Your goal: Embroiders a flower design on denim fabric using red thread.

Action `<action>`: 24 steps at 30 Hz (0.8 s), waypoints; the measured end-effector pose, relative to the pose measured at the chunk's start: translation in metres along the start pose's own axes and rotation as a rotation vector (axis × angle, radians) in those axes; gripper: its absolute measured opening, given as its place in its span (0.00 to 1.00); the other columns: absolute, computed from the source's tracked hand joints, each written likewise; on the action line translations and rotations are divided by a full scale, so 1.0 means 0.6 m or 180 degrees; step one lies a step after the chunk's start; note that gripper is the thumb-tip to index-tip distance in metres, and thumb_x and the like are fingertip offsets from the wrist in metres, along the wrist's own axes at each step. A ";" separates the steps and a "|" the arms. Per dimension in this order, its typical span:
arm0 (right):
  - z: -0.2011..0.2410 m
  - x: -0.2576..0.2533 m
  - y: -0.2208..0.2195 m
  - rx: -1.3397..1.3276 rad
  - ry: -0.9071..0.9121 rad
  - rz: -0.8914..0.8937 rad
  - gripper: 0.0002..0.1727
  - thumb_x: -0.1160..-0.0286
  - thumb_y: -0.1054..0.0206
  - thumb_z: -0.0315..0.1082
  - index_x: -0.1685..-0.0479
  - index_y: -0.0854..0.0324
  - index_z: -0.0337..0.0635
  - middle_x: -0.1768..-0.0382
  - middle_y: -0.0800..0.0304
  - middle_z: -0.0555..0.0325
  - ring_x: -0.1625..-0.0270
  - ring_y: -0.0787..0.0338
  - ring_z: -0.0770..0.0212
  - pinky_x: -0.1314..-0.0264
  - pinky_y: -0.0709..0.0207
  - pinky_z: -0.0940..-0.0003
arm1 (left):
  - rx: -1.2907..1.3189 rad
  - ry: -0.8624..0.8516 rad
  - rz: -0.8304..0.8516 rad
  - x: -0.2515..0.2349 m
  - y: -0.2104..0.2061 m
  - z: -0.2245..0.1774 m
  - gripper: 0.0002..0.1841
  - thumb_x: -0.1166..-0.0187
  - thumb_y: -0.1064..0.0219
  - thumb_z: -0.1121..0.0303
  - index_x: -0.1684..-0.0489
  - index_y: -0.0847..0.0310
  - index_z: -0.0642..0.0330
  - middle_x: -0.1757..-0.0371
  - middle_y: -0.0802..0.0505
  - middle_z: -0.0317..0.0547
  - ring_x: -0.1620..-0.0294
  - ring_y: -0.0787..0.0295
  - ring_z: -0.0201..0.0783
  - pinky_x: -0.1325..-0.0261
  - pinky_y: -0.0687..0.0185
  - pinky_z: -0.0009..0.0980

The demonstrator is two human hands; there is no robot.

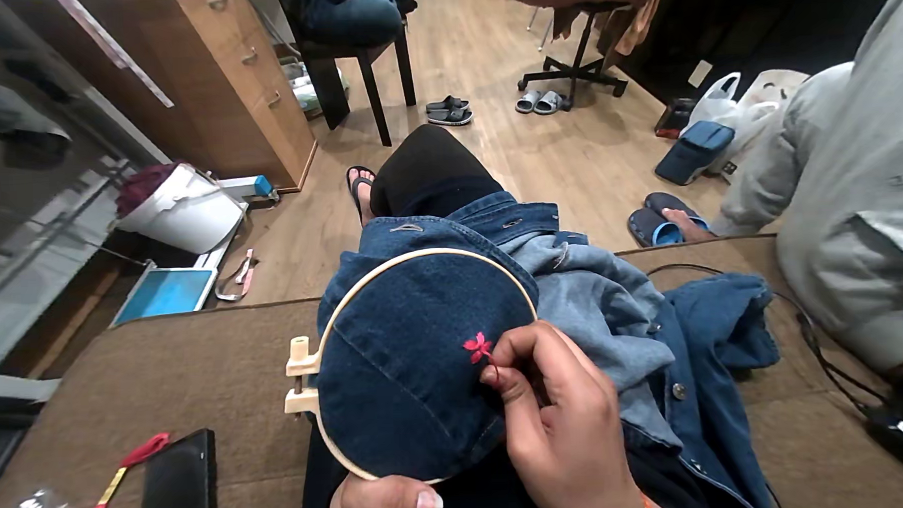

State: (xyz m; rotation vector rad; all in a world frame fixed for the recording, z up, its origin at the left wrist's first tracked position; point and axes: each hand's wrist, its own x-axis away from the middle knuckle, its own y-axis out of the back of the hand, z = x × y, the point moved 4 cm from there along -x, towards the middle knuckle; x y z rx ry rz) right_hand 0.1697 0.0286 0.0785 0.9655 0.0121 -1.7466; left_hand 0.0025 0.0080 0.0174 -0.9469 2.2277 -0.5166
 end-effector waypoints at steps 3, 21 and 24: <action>0.000 0.000 0.001 -0.0101 -0.0026 -0.0016 0.10 0.18 0.36 0.43 0.66 0.17 0.52 0.70 0.14 0.74 0.69 0.18 0.80 0.66 0.26 0.80 | -0.0061 0.0049 0.0041 -0.001 -0.001 -0.001 0.18 0.21 0.32 0.75 0.35 0.11 0.48 0.37 0.06 0.31 0.33 0.13 0.24 0.27 0.20 0.26; -0.001 -0.053 0.043 -0.0642 -0.0143 0.0902 0.12 0.19 0.33 0.51 0.51 0.12 0.57 0.59 0.18 0.74 0.63 0.18 0.80 0.65 0.21 0.84 | 0.0072 0.0261 -0.0206 0.007 -0.002 0.002 0.16 0.20 0.33 0.72 0.37 0.10 0.48 0.40 0.04 0.32 0.37 0.10 0.25 0.31 0.16 0.26; 0.006 -0.067 0.045 -0.0541 0.0085 0.1392 0.08 0.21 0.35 0.44 0.53 0.13 0.58 0.61 0.18 0.76 0.61 0.18 0.80 0.63 0.22 0.83 | 0.0041 0.0226 -0.0248 0.009 0.001 0.001 0.16 0.20 0.33 0.72 0.37 0.10 0.47 0.41 0.04 0.32 0.38 0.10 0.25 0.32 0.16 0.27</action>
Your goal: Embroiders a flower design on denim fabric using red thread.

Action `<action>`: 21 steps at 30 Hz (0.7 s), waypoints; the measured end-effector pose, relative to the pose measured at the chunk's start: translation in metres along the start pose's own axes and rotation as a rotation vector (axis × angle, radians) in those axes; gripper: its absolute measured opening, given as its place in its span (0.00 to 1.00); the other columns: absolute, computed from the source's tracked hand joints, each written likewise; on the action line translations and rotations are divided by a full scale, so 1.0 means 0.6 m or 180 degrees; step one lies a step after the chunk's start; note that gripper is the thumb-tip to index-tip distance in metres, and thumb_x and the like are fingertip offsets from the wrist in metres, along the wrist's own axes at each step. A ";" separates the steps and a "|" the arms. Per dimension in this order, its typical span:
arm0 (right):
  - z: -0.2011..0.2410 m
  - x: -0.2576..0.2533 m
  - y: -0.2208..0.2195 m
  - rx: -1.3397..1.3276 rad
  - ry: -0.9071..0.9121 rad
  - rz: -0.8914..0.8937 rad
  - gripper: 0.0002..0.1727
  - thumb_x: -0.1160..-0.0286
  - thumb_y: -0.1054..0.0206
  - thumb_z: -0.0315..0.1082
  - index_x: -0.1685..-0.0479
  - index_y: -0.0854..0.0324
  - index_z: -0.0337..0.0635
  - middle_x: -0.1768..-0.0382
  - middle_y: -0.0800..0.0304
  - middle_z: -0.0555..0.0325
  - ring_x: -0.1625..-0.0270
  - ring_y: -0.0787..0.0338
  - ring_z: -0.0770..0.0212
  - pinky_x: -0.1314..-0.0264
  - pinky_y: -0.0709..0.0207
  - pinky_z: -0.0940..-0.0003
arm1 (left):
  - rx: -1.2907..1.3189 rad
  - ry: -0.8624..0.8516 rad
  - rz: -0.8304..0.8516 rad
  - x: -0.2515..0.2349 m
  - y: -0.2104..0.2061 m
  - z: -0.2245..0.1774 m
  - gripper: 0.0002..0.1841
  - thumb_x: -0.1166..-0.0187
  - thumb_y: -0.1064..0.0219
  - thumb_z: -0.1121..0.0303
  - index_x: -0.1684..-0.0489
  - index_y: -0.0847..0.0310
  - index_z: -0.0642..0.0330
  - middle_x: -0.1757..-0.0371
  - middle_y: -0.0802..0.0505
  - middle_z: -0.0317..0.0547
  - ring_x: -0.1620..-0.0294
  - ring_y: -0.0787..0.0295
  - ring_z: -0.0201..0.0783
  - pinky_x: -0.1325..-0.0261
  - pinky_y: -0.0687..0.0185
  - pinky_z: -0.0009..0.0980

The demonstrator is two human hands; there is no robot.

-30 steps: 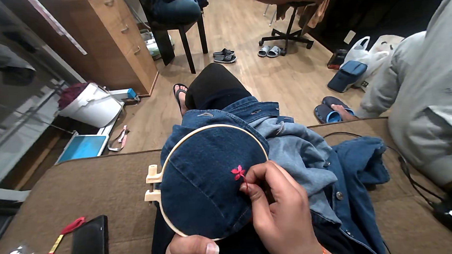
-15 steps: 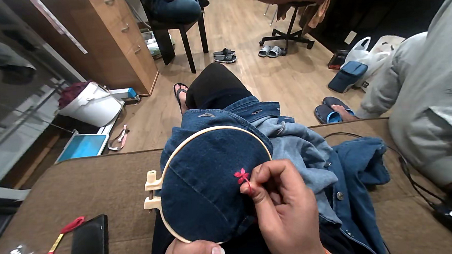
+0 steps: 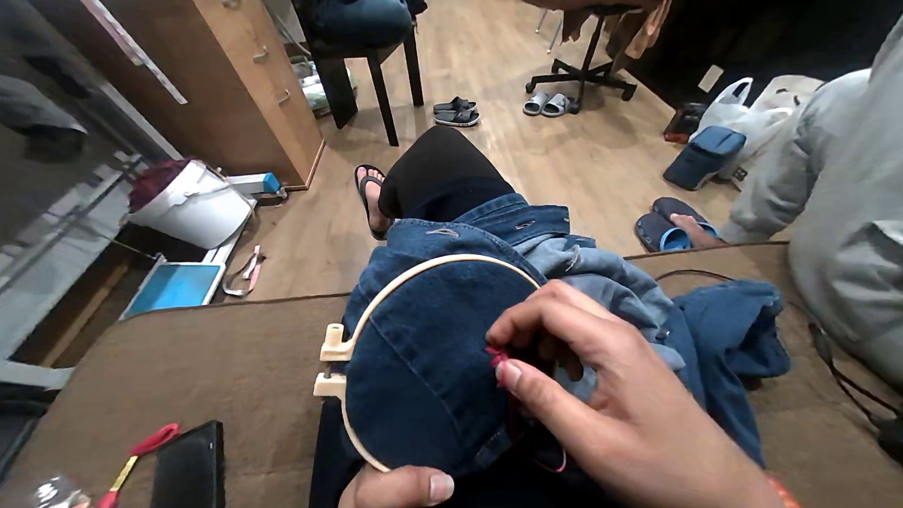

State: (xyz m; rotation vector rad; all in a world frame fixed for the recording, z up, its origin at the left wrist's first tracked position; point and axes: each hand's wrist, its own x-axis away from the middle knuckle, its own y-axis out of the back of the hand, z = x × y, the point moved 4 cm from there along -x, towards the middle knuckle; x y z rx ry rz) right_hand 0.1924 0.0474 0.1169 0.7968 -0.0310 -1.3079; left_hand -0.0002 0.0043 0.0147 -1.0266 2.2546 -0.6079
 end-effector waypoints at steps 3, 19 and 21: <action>0.001 -0.004 0.031 -0.0211 0.0172 0.0789 0.16 0.29 0.40 0.33 0.44 0.14 0.56 0.52 0.13 0.75 0.50 0.15 0.78 0.52 0.17 0.78 | 0.0097 -0.0014 -0.0060 0.002 -0.001 -0.002 0.16 0.20 0.34 0.72 0.38 0.09 0.48 0.41 0.04 0.32 0.39 0.09 0.25 0.32 0.15 0.27; 0.015 -0.010 -0.003 0.1034 -0.0038 -0.0263 0.09 0.25 0.30 0.48 0.62 0.19 0.56 0.69 0.19 0.75 0.65 0.17 0.77 0.66 0.20 0.79 | -0.0118 0.0027 -0.0072 -0.002 -0.005 0.001 0.17 0.21 0.33 0.75 0.38 0.09 0.46 0.41 0.04 0.30 0.37 0.10 0.23 0.31 0.16 0.25; 0.015 -0.008 -0.007 0.1087 0.0027 -0.0260 0.08 0.25 0.32 0.47 0.66 0.18 0.57 0.69 0.21 0.76 0.64 0.18 0.77 0.64 0.21 0.79 | -0.0139 0.0044 -0.0068 -0.002 -0.004 0.001 0.17 0.21 0.33 0.75 0.38 0.09 0.46 0.41 0.04 0.31 0.37 0.10 0.23 0.31 0.16 0.26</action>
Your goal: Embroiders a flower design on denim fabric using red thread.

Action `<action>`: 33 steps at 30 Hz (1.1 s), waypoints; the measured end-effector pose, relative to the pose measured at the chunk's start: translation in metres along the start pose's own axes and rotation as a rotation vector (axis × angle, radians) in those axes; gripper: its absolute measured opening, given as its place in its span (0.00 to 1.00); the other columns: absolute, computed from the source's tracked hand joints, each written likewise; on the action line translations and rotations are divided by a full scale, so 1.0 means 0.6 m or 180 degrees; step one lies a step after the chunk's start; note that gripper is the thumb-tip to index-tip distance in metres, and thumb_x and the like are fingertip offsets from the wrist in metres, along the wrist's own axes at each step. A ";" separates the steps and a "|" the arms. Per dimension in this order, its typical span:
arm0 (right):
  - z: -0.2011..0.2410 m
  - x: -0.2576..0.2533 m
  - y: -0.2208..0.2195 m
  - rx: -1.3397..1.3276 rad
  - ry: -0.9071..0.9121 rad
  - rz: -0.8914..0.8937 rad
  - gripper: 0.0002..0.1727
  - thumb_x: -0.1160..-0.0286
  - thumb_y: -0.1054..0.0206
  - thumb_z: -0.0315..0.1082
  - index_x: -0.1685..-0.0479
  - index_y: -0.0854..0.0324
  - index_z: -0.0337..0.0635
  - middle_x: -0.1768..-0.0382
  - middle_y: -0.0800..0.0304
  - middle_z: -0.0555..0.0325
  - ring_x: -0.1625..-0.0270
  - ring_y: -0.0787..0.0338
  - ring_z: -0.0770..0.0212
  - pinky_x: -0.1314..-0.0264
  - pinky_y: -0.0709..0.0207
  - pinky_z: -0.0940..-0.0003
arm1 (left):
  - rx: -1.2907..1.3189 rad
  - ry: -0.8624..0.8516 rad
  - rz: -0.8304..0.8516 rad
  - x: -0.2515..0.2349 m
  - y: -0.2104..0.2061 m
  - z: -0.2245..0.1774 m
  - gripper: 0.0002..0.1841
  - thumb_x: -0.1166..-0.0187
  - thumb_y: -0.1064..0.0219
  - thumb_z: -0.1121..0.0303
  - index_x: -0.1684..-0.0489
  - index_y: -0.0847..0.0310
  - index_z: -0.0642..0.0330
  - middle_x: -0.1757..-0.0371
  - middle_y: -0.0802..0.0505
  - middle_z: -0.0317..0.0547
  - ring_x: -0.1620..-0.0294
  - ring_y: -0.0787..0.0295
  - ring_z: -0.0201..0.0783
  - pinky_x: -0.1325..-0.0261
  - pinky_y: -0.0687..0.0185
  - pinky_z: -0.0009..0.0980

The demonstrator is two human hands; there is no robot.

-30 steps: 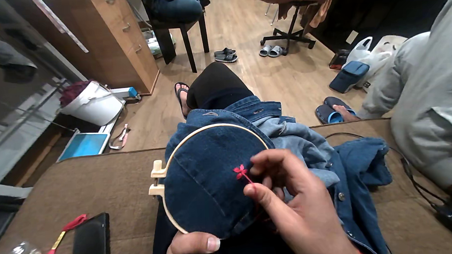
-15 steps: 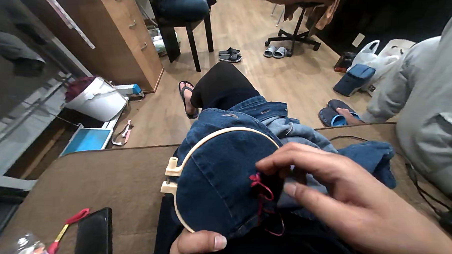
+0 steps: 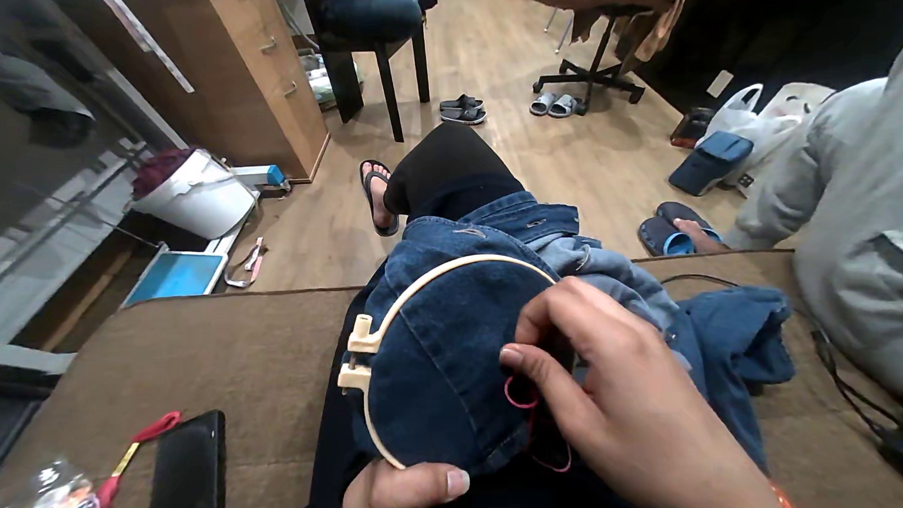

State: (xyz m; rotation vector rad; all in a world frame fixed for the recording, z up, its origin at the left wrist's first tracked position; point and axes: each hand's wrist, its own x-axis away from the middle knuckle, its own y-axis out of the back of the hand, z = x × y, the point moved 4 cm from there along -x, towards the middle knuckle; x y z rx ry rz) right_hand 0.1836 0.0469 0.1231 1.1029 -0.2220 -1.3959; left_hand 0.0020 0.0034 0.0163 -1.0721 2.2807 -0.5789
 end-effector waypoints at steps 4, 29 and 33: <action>0.009 -0.002 -0.002 0.0153 0.0010 -0.0002 0.06 0.25 0.33 0.45 0.65 0.19 0.58 0.70 0.20 0.76 0.64 0.17 0.75 0.62 0.21 0.74 | -0.0245 -0.0046 -0.0097 0.001 0.002 0.003 0.17 0.21 0.31 0.74 0.39 0.09 0.44 0.42 0.04 0.28 0.39 0.10 0.22 0.32 0.16 0.25; 0.030 -0.025 0.001 -0.1090 0.0603 -0.0621 0.12 0.13 0.42 0.40 0.68 0.24 0.49 0.73 0.24 0.72 0.69 0.23 0.79 0.63 0.28 0.82 | -0.0882 0.0019 -0.0333 0.004 -0.012 -0.011 0.17 0.24 0.29 0.76 0.42 0.08 0.44 0.45 0.03 0.24 0.41 0.10 0.18 0.34 0.15 0.22; 0.022 -0.027 0.017 -0.2019 0.0432 -0.0345 0.12 0.14 0.37 0.46 0.56 0.23 0.48 0.66 0.20 0.71 0.67 0.19 0.80 0.66 0.22 0.87 | -0.0619 -0.0023 -0.0307 0.000 -0.012 -0.010 0.18 0.23 0.30 0.75 0.40 0.08 0.41 0.43 0.04 0.24 0.40 0.10 0.18 0.33 0.16 0.22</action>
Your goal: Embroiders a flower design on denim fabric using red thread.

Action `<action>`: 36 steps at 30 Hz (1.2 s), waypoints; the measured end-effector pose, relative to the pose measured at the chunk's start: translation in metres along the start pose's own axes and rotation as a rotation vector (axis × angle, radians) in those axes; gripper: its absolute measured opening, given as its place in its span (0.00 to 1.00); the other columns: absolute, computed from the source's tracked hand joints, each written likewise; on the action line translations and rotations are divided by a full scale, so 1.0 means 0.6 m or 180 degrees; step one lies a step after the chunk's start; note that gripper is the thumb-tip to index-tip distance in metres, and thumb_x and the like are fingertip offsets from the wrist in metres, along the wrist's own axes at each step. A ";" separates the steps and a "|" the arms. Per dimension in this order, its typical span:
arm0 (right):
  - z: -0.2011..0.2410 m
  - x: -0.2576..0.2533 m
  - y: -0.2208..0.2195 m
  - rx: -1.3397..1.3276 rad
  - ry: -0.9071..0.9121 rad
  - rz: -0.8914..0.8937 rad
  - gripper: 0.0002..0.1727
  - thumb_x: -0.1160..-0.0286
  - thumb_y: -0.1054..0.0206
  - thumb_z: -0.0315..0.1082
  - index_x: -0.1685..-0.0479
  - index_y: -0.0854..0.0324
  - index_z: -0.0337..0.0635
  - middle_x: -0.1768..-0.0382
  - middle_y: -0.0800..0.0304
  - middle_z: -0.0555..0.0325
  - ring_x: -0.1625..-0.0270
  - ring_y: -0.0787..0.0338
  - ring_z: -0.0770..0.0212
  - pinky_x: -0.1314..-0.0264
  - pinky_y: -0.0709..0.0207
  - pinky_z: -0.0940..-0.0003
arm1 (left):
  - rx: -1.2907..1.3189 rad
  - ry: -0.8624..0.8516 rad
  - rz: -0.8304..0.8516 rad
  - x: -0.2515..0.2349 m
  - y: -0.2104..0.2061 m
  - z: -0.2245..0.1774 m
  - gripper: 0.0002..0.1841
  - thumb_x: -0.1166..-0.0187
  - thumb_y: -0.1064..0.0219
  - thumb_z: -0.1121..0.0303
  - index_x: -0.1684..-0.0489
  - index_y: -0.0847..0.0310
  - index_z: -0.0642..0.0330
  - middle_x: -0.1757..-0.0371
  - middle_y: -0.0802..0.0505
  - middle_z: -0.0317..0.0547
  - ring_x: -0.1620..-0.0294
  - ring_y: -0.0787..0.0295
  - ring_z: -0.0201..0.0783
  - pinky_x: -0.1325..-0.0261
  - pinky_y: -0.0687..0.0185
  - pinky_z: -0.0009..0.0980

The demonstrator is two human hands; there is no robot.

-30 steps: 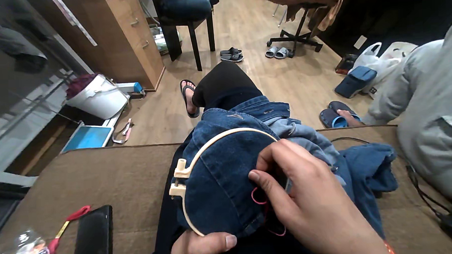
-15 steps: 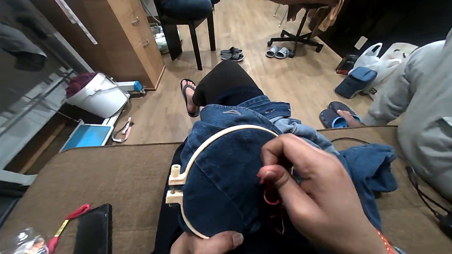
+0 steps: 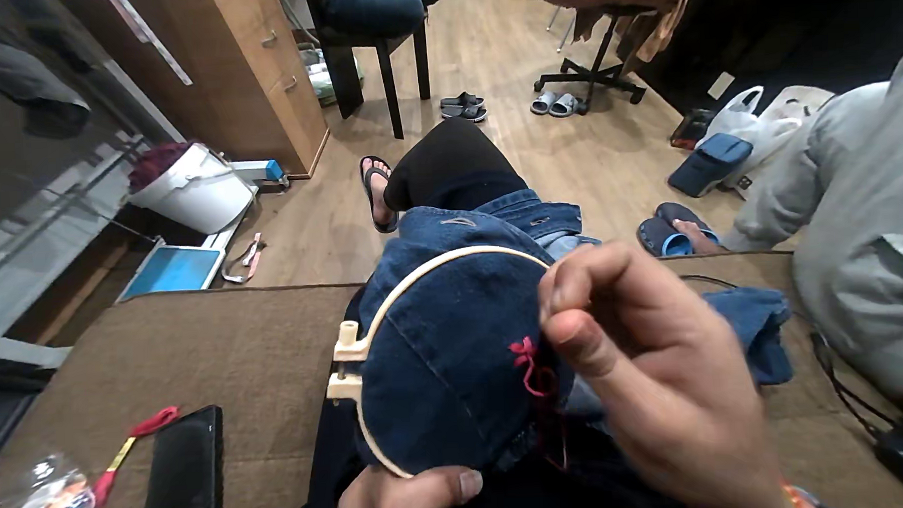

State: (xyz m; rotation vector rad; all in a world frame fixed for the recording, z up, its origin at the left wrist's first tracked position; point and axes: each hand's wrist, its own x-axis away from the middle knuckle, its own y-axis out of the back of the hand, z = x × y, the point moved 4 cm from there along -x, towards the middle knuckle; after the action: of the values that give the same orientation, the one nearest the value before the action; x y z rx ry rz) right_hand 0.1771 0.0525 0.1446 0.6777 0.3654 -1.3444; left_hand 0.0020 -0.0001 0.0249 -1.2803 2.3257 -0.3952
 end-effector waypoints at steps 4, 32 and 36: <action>-0.022 0.005 0.025 0.0256 -0.0502 0.0234 0.17 0.23 0.27 0.51 0.48 0.22 0.53 0.61 0.16 0.72 0.65 0.16 0.77 0.67 0.19 0.83 | 0.0145 -0.0132 0.0204 -0.006 0.005 0.006 0.18 0.22 0.31 0.74 0.37 0.10 0.43 0.40 0.05 0.25 0.38 0.11 0.20 0.31 0.16 0.23; -0.033 0.025 -0.011 0.0590 -0.0208 -0.0141 0.08 0.18 0.36 0.40 0.66 0.22 0.51 0.73 0.21 0.74 0.74 0.21 0.81 0.73 0.23 0.87 | 0.0158 -0.0107 0.0254 -0.005 0.005 0.009 0.18 0.22 0.31 0.75 0.37 0.10 0.44 0.40 0.05 0.26 0.38 0.11 0.20 0.31 0.16 0.24; -0.007 0.049 -0.041 0.1971 0.1354 -0.0131 0.07 0.15 0.40 0.36 0.62 0.22 0.49 0.69 0.17 0.64 0.62 0.20 0.65 0.51 0.30 0.68 | 0.0157 -0.0056 0.0110 0.002 -0.001 0.003 0.19 0.22 0.31 0.76 0.38 0.09 0.43 0.41 0.04 0.25 0.39 0.10 0.20 0.32 0.16 0.23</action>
State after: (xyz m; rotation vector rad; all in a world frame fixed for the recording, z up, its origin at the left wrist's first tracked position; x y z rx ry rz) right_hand 0.1597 0.0308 0.1175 1.4909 0.2976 -1.3518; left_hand 0.0027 -0.0015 0.0236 -1.2139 2.3056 -0.4255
